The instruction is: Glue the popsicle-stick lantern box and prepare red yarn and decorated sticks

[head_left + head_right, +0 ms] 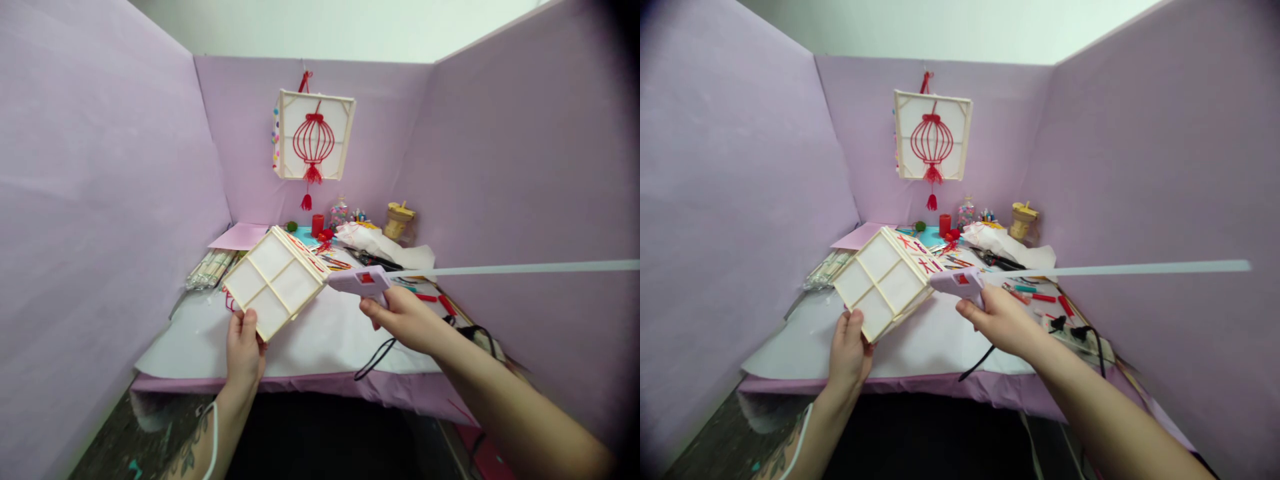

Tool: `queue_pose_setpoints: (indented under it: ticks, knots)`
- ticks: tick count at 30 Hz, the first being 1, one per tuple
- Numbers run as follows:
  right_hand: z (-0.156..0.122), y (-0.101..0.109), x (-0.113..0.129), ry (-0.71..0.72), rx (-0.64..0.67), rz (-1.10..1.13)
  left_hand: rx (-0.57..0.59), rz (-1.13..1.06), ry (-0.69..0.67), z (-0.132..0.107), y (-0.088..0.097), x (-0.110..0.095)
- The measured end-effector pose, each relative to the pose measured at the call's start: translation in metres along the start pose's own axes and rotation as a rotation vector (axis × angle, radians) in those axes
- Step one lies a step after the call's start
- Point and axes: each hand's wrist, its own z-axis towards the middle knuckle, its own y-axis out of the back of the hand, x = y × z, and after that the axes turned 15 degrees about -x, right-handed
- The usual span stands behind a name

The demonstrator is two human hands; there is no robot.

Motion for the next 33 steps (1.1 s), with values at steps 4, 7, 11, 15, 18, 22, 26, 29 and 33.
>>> queue_pose_setpoints:
  ticks: [4,7,11,15,18,22,26,29,33]
  knots:
    - [0.000,-0.001,-0.001,0.019,-0.009,0.016,-0.001,0.003,0.009,0.001,-0.001,0.000]
    - [-0.001,-0.002,-0.003,0.033,-0.011,0.028,-0.007,0.006,0.012,0.001,-0.002,0.000]
    - [-0.003,-0.002,-0.005,0.028,-0.014,0.029,-0.003,0.005,0.014,0.001,-0.001,0.000]
    - [-0.007,-0.006,-0.010,0.037,-0.038,0.081,-0.002,0.005,0.012,0.002,0.002,0.003]
    - [-0.010,-0.013,-0.016,0.069,-0.075,0.096,-0.001,0.002,0.008,0.003,0.002,0.004]
    - [-0.014,-0.025,-0.024,0.070,-0.101,0.123,-0.012,0.016,0.012,0.003,0.002,0.004]
    - [-0.021,-0.036,-0.025,0.015,-0.126,0.186,-0.019,0.019,0.014,0.002,0.002,0.002]
    - [-0.026,-0.040,-0.021,-0.044,-0.157,0.250,-0.021,0.017,0.011,0.001,0.002,0.001]
    - [-0.029,-0.043,-0.020,-0.081,-0.150,0.286,-0.019,0.023,-0.009,0.001,0.002,0.000]
